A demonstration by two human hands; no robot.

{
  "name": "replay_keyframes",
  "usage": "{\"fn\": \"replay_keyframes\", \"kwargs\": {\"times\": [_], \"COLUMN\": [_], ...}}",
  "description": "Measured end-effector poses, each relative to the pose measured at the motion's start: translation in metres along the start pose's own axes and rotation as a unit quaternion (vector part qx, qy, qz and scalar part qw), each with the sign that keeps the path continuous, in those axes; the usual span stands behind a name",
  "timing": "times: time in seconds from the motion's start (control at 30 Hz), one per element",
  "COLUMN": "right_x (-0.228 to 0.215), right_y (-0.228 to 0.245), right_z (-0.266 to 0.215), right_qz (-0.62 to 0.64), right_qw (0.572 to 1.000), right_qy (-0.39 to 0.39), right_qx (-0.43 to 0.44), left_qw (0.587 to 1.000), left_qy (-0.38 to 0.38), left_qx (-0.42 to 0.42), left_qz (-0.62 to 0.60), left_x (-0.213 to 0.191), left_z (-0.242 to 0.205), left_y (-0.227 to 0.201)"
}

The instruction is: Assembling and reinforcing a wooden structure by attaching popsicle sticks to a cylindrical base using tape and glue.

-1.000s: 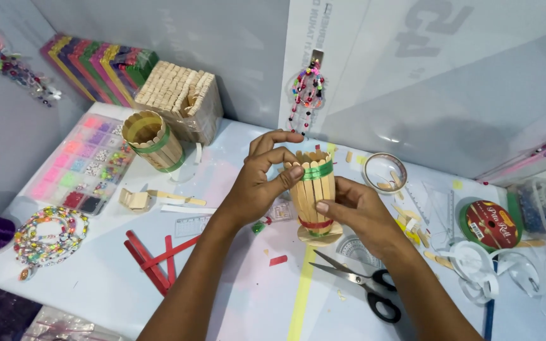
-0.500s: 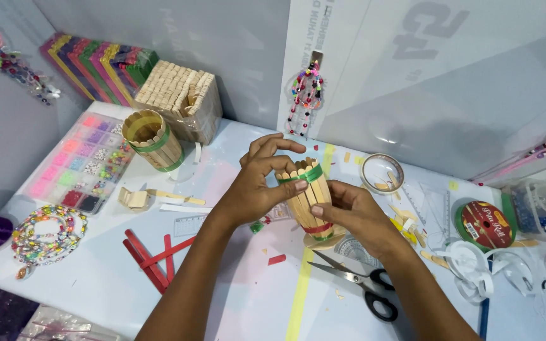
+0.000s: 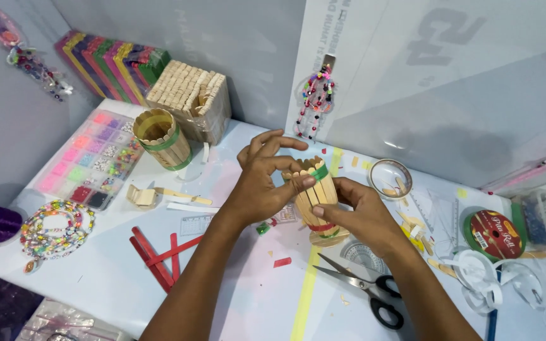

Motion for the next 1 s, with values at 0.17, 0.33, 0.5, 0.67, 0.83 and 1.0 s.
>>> {"fn": "replay_keyframes", "kwargs": {"times": [0.17, 0.33, 0.5, 0.67, 0.83, 1.0], "right_x": [0.004, -0.004, -0.008, 0.007, 0.017, 0.022], "right_y": [0.017, 0.030, 0.036, 0.031, 0.037, 0.040], "right_z": [0.010, 0.022, 0.039, 0.059, 0.065, 0.068], "right_qz": [-0.016, 0.001, 0.051, 0.120, 0.144, 0.150], "right_qw": [1.000, 0.999, 0.993, 0.987, 0.985, 0.984], "right_qy": [0.001, -0.018, -0.063, -0.042, -0.019, 0.012], "right_qx": [-0.004, -0.033, -0.087, -0.098, -0.094, -0.092], "left_qw": [1.000, 0.993, 0.963, 0.942, 0.914, 0.911], "left_qy": [-0.021, -0.112, -0.244, -0.168, -0.127, -0.133], "left_qx": [-0.006, 0.004, -0.052, -0.163, -0.190, -0.187], "left_qz": [-0.008, -0.025, -0.099, -0.240, -0.335, -0.342], "left_x": [-0.006, -0.028, -0.050, -0.031, -0.012, -0.017], "left_z": [0.001, -0.005, -0.017, -0.016, -0.012, -0.013], "left_y": [0.008, 0.005, 0.031, 0.047, 0.057, 0.059]}}
Point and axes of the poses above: each hand's wrist, its own z-axis towards the middle knuckle, its own x-axis out of the palm, y = z × x, the point moved 10 cm from there along z, towards the middle knuckle, and after that the axes turned 13 degrees about y, right-handed, at the moved point
